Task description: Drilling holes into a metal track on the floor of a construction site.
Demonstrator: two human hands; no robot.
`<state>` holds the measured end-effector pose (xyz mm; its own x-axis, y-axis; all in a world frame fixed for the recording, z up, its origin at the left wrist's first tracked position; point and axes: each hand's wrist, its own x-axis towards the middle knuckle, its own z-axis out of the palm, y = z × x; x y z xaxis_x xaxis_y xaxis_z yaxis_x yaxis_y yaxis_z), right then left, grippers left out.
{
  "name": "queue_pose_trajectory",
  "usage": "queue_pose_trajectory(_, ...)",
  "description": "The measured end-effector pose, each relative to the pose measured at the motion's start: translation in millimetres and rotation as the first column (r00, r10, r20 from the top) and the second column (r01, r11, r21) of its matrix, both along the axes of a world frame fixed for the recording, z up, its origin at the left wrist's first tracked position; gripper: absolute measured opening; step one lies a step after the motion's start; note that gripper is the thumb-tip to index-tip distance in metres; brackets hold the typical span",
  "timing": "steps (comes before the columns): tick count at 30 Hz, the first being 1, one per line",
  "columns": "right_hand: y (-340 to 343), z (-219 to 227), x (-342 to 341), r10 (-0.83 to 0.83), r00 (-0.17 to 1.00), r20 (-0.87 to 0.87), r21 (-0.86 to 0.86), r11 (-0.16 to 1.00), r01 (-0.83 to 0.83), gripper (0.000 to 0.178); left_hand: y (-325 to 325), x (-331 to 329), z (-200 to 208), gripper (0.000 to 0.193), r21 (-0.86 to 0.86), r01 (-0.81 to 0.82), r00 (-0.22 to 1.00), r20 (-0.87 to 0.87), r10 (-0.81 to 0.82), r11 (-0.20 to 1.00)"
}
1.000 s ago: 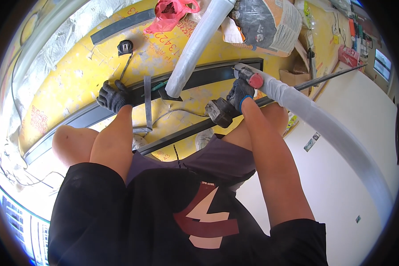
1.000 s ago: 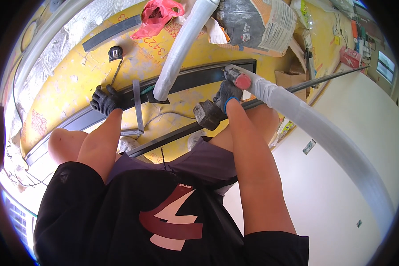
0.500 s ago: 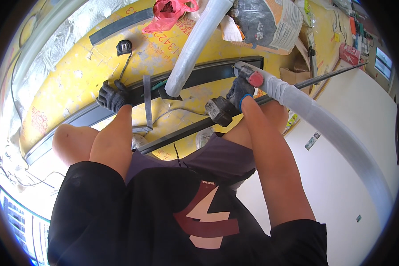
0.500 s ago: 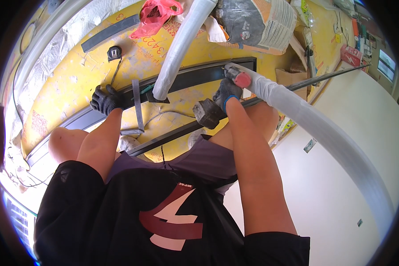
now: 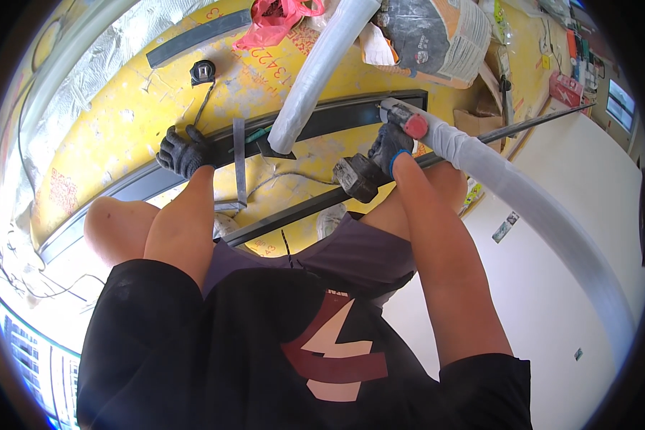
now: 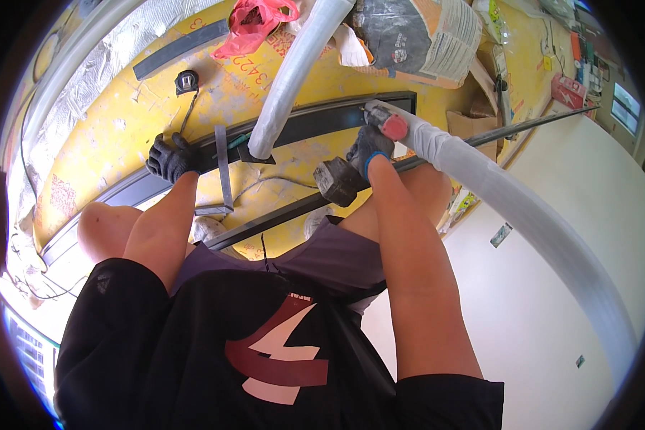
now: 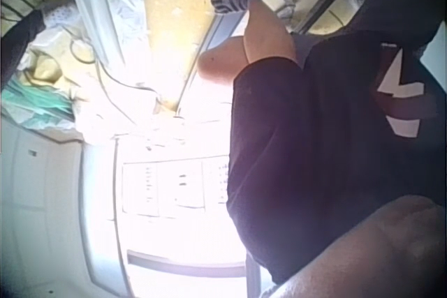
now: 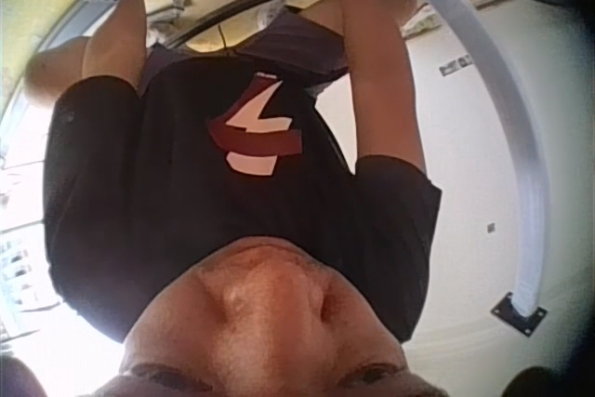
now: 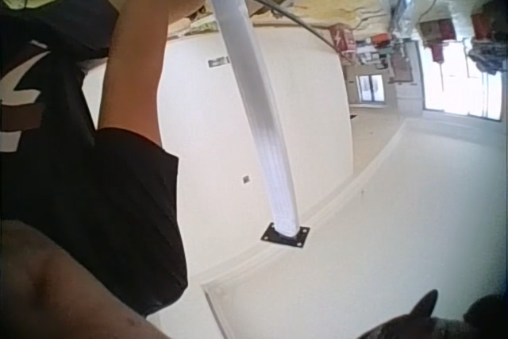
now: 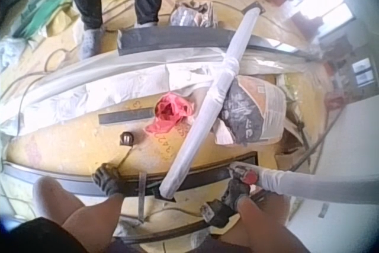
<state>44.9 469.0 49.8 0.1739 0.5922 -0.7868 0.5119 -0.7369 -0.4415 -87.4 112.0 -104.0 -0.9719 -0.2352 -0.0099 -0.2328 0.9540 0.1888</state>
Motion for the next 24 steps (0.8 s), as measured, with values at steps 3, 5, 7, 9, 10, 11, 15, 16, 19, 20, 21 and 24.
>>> queue_pose_trajectory(3, 0, -2, 0, 0.013, 1.0, 0.009, 0.01, 1.0, -0.013, 0.016, -4, 1, -5, 0.049, -0.029, 0.0, 1.0, 0.02, 0.0, 1.0)
queue_pose_trajectory(5, 2, -6, 3, 0.025, 0.999, 0.022, 0.014, 1.0, -0.026, 0.016, -5, 1, -8, 0.049, -0.032, 0.014, 1.0, 0.001, -0.014, 0.999)
queue_pose_trajectory(7, 8, -9, 5, 0.038, 0.999, 0.034, 0.019, 0.999, -0.039, 0.016, -3, 1, -8, 0.049, -0.034, 0.016, 1.0, 0.003, -0.016, 0.999)
queue_pose_trajectory(9, 9, -9, 8, -0.03, 0.999, -0.037, -0.045, 0.999, 0.029, 0.016, -1, 1, -5, 0.049, -0.037, 0.024, 1.0, 0.009, -0.023, 0.999)
queue_pose_trajectory(10, 7, -8, 9, -0.035, 0.999, -0.033, -0.047, 0.998, 0.033, 0.016, -1, 0, -1, 0.047, -0.027, 0.02, 1.0, 0.015, -0.02, 0.999)
queue_pose_trajectory(11, 6, -8, 10, -0.009, 1.0, -0.011, -0.034, 0.999, 0.009, 0.015, -2, 0, 1, 0.046, -0.017, 0.017, 1.0, 0.021, -0.017, 1.0)
queue_pose_trajectory(15, 7, -8, 10, 0.06, 0.998, 0.006, -0.044, 0.997, -0.059, 0.012, 1, 0, 1, 0.046, -0.01, 0.0, 0.999, 0.032, 0.0, 1.0)
queue_pose_trajectory(16, 7, -9, 10, 0.057, 0.998, 0.005, -0.046, 0.997, -0.057, 0.012, 0, 1, -2, 0.047, -0.01, 0.003, 1.0, 0.023, -0.003, 1.0)
queue_pose_trajectory(19, 5, -12, 11, 0.105, 0.994, 0.007, -0.013, 0.994, -0.105, 0.009, -3, 1, -3, 0.047, -0.01, 0.005, 1.0, 0.017, -0.005, 1.0)
queue_pose_trajectory(20, 5, -12, 11, 0.108, 0.994, -0.003, -0.041, 0.993, -0.108, 0.009, -4, 1, -3, 0.047, -0.009, 0.004, 1.0, 0.018, -0.003, 1.0)
queue_pose_trajectory(21, 5, -13, 11, 0.111, 0.994, -0.014, -0.07, 0.991, -0.112, 0.008, -8, 2, -3, 0.047, -0.014, 0.002, 1.0, 0.019, -0.002, 1.0)
queue_pose_trajectory(24, 24, -35, 35, 0.499, 0.855, 0.142, 0.005, 0.863, -0.504, 0.008, 4, 1, -4, 0.047, -0.014, 0.004, 1.0, 0.026, -0.003, 1.0)
